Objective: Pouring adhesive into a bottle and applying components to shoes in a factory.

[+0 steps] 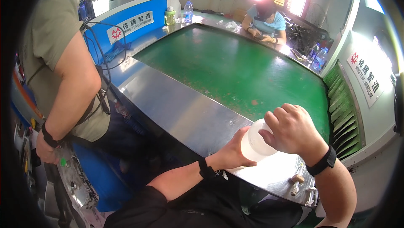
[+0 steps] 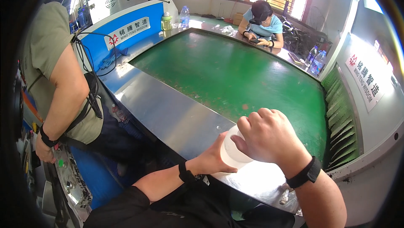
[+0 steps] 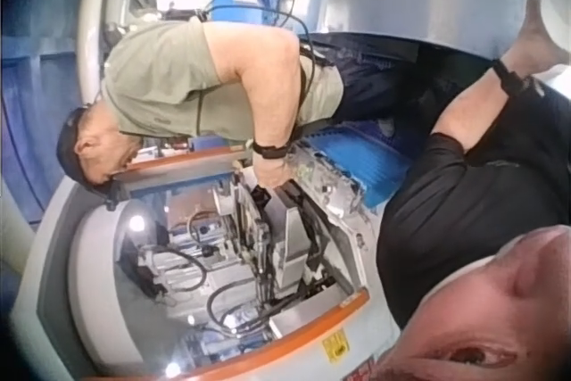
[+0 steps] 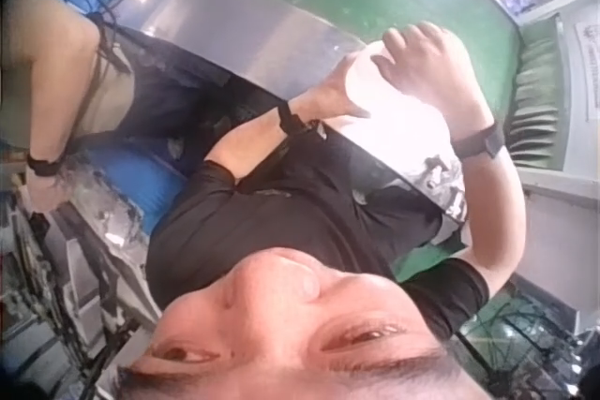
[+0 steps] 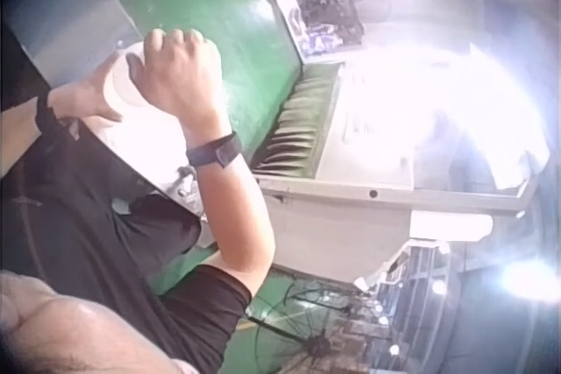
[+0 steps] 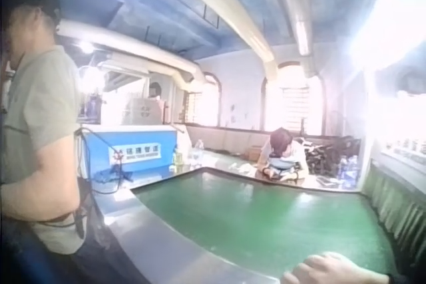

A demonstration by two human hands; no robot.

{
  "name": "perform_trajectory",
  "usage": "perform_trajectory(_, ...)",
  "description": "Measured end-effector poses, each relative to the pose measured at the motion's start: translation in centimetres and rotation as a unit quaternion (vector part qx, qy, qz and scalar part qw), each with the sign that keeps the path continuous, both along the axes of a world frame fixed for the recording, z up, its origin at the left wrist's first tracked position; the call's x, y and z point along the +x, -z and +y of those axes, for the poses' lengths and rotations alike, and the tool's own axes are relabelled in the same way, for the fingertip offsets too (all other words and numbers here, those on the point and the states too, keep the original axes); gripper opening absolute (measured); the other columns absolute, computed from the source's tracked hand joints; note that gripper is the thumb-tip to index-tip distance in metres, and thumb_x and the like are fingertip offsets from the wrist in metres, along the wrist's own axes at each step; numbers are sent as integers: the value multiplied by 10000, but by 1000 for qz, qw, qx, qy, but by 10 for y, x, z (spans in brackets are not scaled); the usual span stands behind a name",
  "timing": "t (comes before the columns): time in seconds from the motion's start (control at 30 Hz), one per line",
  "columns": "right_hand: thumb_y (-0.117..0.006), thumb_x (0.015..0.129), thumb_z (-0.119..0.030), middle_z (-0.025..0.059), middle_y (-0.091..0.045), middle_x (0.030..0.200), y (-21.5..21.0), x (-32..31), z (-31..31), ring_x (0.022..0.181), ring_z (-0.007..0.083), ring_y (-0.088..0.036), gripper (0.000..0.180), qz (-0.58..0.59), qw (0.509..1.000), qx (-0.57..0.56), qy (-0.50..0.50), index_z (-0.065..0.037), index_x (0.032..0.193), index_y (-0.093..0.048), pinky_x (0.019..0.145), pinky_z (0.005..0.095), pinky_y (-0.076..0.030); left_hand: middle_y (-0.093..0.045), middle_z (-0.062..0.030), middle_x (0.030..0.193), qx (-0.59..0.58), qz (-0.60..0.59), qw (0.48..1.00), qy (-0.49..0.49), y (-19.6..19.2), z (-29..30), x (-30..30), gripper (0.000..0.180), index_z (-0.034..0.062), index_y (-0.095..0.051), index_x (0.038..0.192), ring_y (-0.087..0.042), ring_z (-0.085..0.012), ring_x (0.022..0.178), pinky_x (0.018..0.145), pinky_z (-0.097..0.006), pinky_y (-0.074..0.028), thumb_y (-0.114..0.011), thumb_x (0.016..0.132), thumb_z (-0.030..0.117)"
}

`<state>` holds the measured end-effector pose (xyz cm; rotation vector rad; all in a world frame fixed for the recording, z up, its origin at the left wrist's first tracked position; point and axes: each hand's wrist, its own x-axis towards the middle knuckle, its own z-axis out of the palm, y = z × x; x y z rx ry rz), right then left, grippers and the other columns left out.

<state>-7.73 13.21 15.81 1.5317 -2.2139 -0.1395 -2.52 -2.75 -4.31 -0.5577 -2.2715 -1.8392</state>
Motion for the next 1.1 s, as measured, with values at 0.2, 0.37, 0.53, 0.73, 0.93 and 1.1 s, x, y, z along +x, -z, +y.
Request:
perform_trajectory(0.2, -662, 859, -558, 147, -610, 600, 1, 3, 1, 569, 329, -651, 538, -33, 997, -50, 46, -27, 778, -631, 543, 425, -520, -361, -196, 1435, 13, 16, 999, -26, 6, 8, 2, 1189, 52, -198, 1515, -352, -358, 1386, 1163, -446, -306, -945, 617, 273)
perform_trajectory(0.37, -644, 833, -586, 50, -610, 774, -13, 0, 6, 744, 239, -611, 529, -33, 998, 51, -25, -67, 933, -643, 646, 372, -493, -363, -199, 1444, 6, -6, 1000, -22, -1, 6, 3, 1156, 105, -201, 1509, -342, -359, 1402, 1174, -451, -309, -930, 617, 196)
perform_trajectory(0.53, -712, 815, -496, 38, -568, 726, -10, -1, 2, 720, 225, -596, 427, -13, 997, 68, -34, -81, 890, -642, 652, 367, -492, -366, -190, 1443, 2, -17, 1000, 6, -10, -1, 5, 1145, 101, -180, 1508, -360, -354, 1394, 1167, -446, -322, -912, 630, 157)
perform_trajectory(0.73, -763, 781, -359, 63, -544, 650, 0, 6, -11, 613, 256, -577, 314, -6, 1000, 5, 27, -76, 779, -629, 573, 392, -487, -399, -208, 1412, 18, -14, 1000, 10, -17, -2, 5, 1132, 79, -183, 1494, -402, -375, 1361, 1145, -441, -347, -910, 630, 166)
perform_trajectory(0.93, -748, 821, -420, 201, -633, 704, -2, 21, -17, 673, 378, -660, 456, -100, 975, -4, 200, -2, 756, -579, 621, 463, -520, -430, -203, 1377, 9, -15, 999, -47, -8, 11, 12, 1142, 58, -201, 1483, -441, -367, 1325, 1128, -426, -366, -921, 604, 175)
perform_trajectory(1.1, -737, 810, -484, 132, -636, 775, -11, 18, -1, 762, 302, -659, 497, -114, 991, -36, 64, -22, 967, -642, 688, 415, -528, -434, -177, 1368, 40, -13, 999, 8, -8, 3, 4, 1123, 55, -243, 1468, -444, -334, 1326, 1126, -419, -369, -929, 585, 167)
